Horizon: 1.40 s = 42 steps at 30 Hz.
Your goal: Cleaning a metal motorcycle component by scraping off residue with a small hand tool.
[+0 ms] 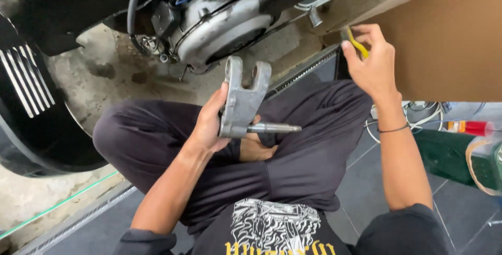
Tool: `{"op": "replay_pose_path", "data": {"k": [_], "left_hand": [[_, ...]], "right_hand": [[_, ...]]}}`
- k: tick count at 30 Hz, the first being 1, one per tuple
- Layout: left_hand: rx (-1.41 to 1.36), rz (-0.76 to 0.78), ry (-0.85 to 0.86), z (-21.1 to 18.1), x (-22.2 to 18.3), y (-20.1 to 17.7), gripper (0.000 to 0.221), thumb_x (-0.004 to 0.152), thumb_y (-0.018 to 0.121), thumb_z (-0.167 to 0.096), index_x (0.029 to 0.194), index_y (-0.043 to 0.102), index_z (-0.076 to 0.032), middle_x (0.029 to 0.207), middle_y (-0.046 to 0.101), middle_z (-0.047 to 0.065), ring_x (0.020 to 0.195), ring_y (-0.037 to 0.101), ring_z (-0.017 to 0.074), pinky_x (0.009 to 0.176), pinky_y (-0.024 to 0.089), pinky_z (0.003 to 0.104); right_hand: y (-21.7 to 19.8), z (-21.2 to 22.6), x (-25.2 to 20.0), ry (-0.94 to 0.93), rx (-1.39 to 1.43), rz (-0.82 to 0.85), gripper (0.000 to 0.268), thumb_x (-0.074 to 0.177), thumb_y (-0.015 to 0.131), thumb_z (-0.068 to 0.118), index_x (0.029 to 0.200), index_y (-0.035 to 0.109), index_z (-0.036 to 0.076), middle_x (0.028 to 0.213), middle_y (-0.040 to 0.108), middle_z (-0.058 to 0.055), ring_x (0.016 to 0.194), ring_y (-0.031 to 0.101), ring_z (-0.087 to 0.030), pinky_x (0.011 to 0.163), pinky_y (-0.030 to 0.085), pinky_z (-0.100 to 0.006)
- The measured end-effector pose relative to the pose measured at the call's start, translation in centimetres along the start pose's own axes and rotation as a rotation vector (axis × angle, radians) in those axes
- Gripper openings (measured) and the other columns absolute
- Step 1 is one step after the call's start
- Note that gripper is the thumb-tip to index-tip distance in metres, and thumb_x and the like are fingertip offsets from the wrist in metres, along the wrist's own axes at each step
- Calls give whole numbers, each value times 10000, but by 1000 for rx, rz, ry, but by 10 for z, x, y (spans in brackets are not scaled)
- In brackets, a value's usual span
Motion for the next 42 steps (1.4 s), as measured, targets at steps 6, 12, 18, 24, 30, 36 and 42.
{"op": "replay_pose_path", "data": {"k": [6, 12, 18, 24, 30, 36, 42], "left_hand": [[9, -159, 111, -29, -6, 34, 412, 965, 641, -469, 931, 678, -60, 795, 697, 195, 696, 724, 319, 673, 629, 459], [-15, -172, 99, -30, -3, 31, 459, 955, 619, -514, 908, 696, -64, 820, 738, 208, 698, 745, 336, 709, 623, 478], [-29, -216, 47, -22, 2, 27, 519, 926, 618, -561, 919, 711, -51, 837, 751, 220, 709, 749, 358, 730, 621, 489], [104, -256, -116, 20, 7, 15, 596, 893, 640, -574, 1065, 679, -5, 935, 733, 255, 803, 743, 366, 758, 614, 547], [140, -55, -359, 63, 8, 19, 533, 995, 473, -457, 1341, 537, -56, 1048, 629, 173, 799, 638, 271, 563, 575, 435], [90, -391, -221, 66, 1, 3, 548, 952, 670, -312, 1332, 539, 60, 1239, 497, 266, 1143, 585, 405, 841, 568, 639], [104, -432, -170, 57, -5, 4, 542, 929, 691, -355, 1300, 601, 30, 1167, 571, 229, 1065, 618, 353, 862, 575, 567]], "right_hand": [[91, -258, -64, 662, 57, 262, 516, 906, 668, 150, 1398, 527, 88, 1245, 684, -222, 1255, 590, -398, 1041, 472, -510], [120, -288, -81, 740, -39, 445, 582, 918, 599, 175, 1489, 491, 151, 1287, 667, -233, 1298, 551, -422, 1099, 422, -569], [87, -246, -60, 683, 1, 270, 422, 985, 645, 223, 1380, 575, 91, 1128, 737, -157, 1181, 645, -355, 986, 491, -504], [14, 7, -47, 167, 136, -37, 56, 1004, 740, 108, 1020, 758, 57, 882, 744, -173, 811, 706, -396, 676, 516, -385], [19, 159, -81, -227, -46, 178, 87, 979, 666, 195, 908, 715, 188, 734, 609, 54, 545, 653, -178, 480, 553, -292], [16, 185, -84, -307, -66, 220, 132, 1033, 583, 261, 1001, 691, 192, 751, 530, 61, 515, 629, -175, 446, 531, -303], [14, 181, -83, -296, -149, 170, 127, 1024, 624, 288, 1053, 703, 192, 742, 521, 60, 445, 589, -147, 428, 503, -262]]}}
Point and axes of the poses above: each hand's wrist, its own x-axis towards the middle knuckle, its own y-axis out of the palm, z = x × y, the point moved 9 cm from there along x, towards the middle knuckle
